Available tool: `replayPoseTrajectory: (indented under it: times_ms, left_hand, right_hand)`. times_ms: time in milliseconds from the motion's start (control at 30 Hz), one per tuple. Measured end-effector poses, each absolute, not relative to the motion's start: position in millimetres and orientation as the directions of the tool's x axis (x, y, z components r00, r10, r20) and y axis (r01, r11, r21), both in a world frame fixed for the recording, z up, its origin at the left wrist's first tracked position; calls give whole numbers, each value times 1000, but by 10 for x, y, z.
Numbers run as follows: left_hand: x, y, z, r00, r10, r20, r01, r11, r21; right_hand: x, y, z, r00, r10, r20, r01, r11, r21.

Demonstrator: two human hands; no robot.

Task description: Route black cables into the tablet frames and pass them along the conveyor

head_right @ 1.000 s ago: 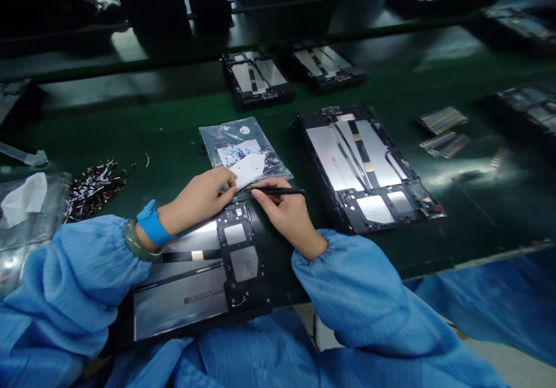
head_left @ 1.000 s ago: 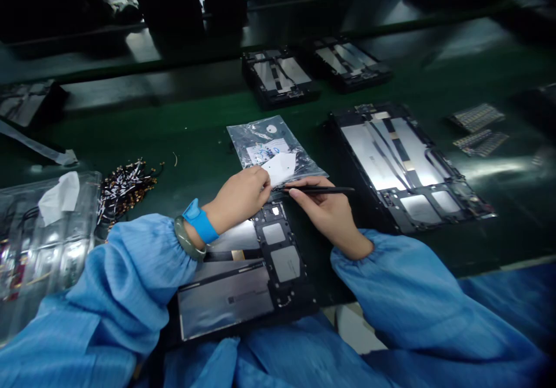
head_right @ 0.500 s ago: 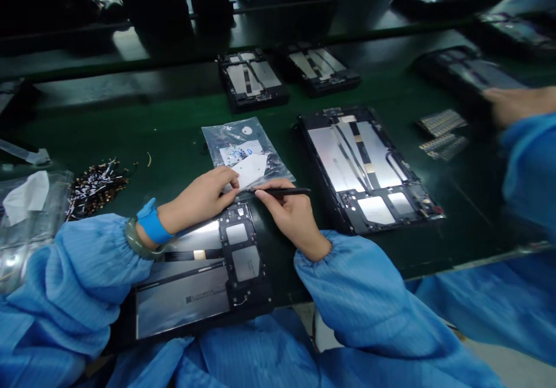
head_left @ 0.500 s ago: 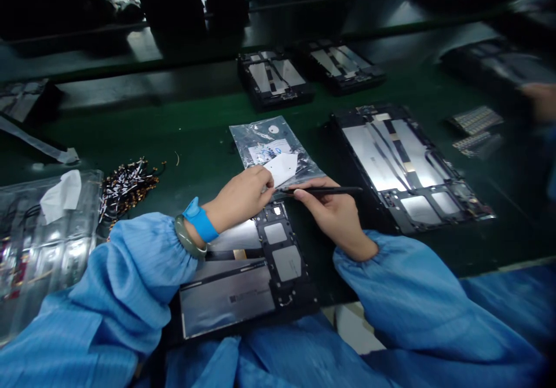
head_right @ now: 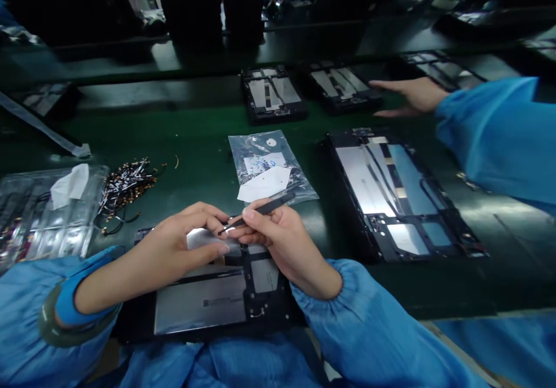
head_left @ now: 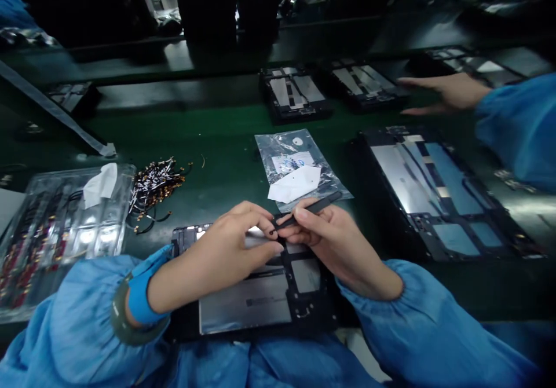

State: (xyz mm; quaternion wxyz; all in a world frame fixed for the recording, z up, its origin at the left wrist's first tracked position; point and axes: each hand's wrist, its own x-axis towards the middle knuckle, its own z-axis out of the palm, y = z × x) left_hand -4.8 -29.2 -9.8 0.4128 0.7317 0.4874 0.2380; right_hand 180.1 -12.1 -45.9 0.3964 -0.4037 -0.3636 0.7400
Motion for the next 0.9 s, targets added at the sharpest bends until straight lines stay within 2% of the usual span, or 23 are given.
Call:
replayPoseTrajectory:
  times_ms: [100,233,333,433,500,700,900]
  left_hand:
    - [-80,-346,-66,389,918,-74,501,-143,853]
    - [-143,-408,-70,393,917,-66,512,-158,844]
    - [-309,-487,-71,365,929,-58,629,-201,751]
    - [-587,-596,-26,260,965,-28,778,-192,598]
    - [-794,-673,27,184,983,-30,822,-137,553]
    - [-1325,-897,92,-88,993,-77,844,116,523]
    - [-1685,-1064,-25,-372,921,-116,797,381,469]
  right_hand:
    - [1758,-140,-466,-425,836,-348,-299,-492,-818]
    - [1725,-164,-432,-431,830,-355,-273,-495,-825]
    - [1686,-151,-409,-398,858,-324,-204,-427,-881]
    - [1598,-104,-443,-331,917,-222,-124,-275,-953]
    - [1518,-64,-499,-306,936,-172,-50,-197,-979]
    - [1379,6,-676,-284,952,-114,141,-76,-987]
    - [1433,-36,-721,-264,964,-42,257,28,-966]
